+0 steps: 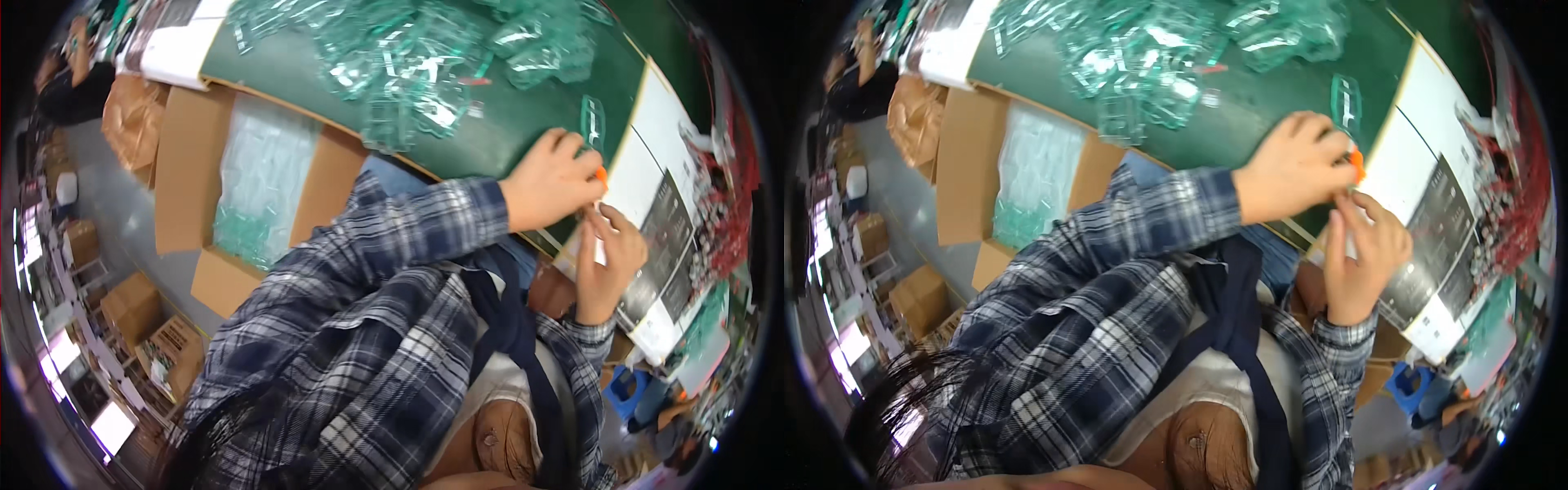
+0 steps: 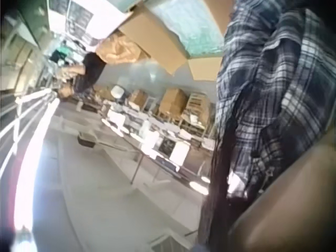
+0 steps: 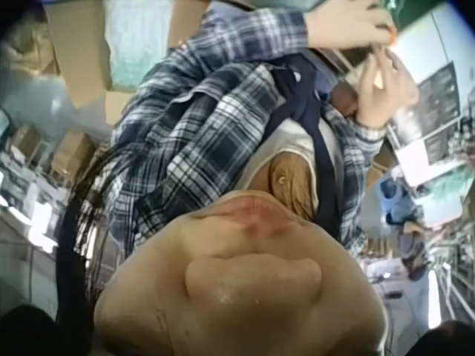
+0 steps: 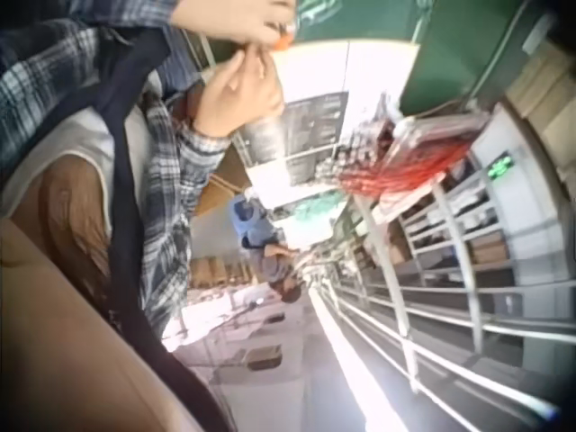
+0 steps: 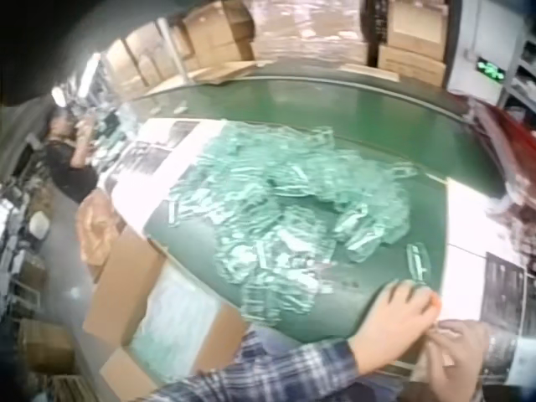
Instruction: Assembling green plastic electronic housings with wiring and connectors and packing them into boxes.
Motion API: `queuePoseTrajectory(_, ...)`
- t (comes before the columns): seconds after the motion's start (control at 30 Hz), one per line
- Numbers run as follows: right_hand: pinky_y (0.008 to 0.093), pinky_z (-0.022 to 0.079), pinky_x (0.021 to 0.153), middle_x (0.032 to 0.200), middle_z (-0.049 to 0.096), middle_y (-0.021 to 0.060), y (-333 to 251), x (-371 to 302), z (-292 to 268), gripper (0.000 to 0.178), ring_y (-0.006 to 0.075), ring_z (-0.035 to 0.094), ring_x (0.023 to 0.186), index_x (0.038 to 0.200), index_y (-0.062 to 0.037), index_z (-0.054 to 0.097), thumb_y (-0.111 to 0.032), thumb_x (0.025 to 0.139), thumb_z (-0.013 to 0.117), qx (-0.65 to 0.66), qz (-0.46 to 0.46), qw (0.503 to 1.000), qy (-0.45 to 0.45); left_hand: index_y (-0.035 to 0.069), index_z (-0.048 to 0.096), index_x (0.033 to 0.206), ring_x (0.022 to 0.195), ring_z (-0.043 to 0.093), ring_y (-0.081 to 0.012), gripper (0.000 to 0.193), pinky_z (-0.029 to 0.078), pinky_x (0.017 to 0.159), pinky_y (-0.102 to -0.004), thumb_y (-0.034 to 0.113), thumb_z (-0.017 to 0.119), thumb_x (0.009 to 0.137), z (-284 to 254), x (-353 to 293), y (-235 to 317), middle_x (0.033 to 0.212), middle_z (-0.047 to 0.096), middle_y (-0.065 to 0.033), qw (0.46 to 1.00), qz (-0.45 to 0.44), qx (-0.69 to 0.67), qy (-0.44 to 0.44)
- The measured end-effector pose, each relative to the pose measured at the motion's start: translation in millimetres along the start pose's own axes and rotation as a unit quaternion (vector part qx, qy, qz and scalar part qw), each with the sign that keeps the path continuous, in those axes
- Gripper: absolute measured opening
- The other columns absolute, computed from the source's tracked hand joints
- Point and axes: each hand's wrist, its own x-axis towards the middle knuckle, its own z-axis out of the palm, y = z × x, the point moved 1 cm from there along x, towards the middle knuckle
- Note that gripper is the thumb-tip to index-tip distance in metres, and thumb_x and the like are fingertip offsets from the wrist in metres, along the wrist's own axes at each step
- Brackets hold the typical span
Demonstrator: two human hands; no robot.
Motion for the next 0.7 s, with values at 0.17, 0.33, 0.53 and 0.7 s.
queuePoseTrajectory(0.17,0.0396,0.041,0.08,0.099,0.065,0.0065,-108.3,85.1,26.3,0.047,0.0259,0.06,0.088,0.115,-0.0098,0.061,-0.022,0.072,0.077,0.127,-0.191,0.972,-0.053,0.018,0.068,0.091,0.105,0.052,-0.0324,0.022,0.043,0.093,-0.0528,0.034,0.067,0.076,1.1,-5.7,-1.5,0.104,0.057,-0.0048,0.999,-0.041,0.012,-0.024)
queuePoseTrajectory(0.33,0.0414,0.042,0.082,0.125,0.055,0.0071,-163.9,113.4,78.5,0.073,0.0236,0.058,0.099,0.137,-0.0204,0.051,-0.034,0.071,0.078,-0.03,-0.271,0.957,-0.102,0.02,0.064,0.091,0.105,0.053,-0.0315,0.026,0.044,0.093,-0.0524,0.04,0.072,0.075,8.2,-0.1,9.8,0.105,0.057,-0.0028,0.999,-0.043,0.029,-0.008)
queuePoseTrajectory(0.53,0.0423,0.045,0.083,0.136,0.051,0.01,-184.8,118.7,101.3,0.064,0.0258,0.058,0.104,0.132,-0.0182,0.055,-0.036,0.074,0.077,-0.182,-0.312,0.905,-0.227,0.019,0.065,0.091,0.106,0.053,-0.0321,0.024,0.042,0.093,-0.0523,0.036,0.072,0.076,2.5,-3.3,3.4,0.106,0.057,-0.004,0.999,-0.035,0.009,-0.012)
queuePoseTrajectory(0.7,0.043,0.044,0.089,0.135,0.051,0.0107,-178.6,106.6,104.4,0.055,0.0307,0.055,0.11,0.125,-0.015,0.058,-0.03,0.074,0.075,-0.117,-0.301,0.931,-0.17,0.019,0.064,0.091,0.105,0.052,-0.0304,0.024,0.043,0.092,-0.0489,0.036,0.072,0.076,-1.9,-0.9,6.6,0.106,0.058,-0.003,0.999,-0.044,0.022,-0.018)
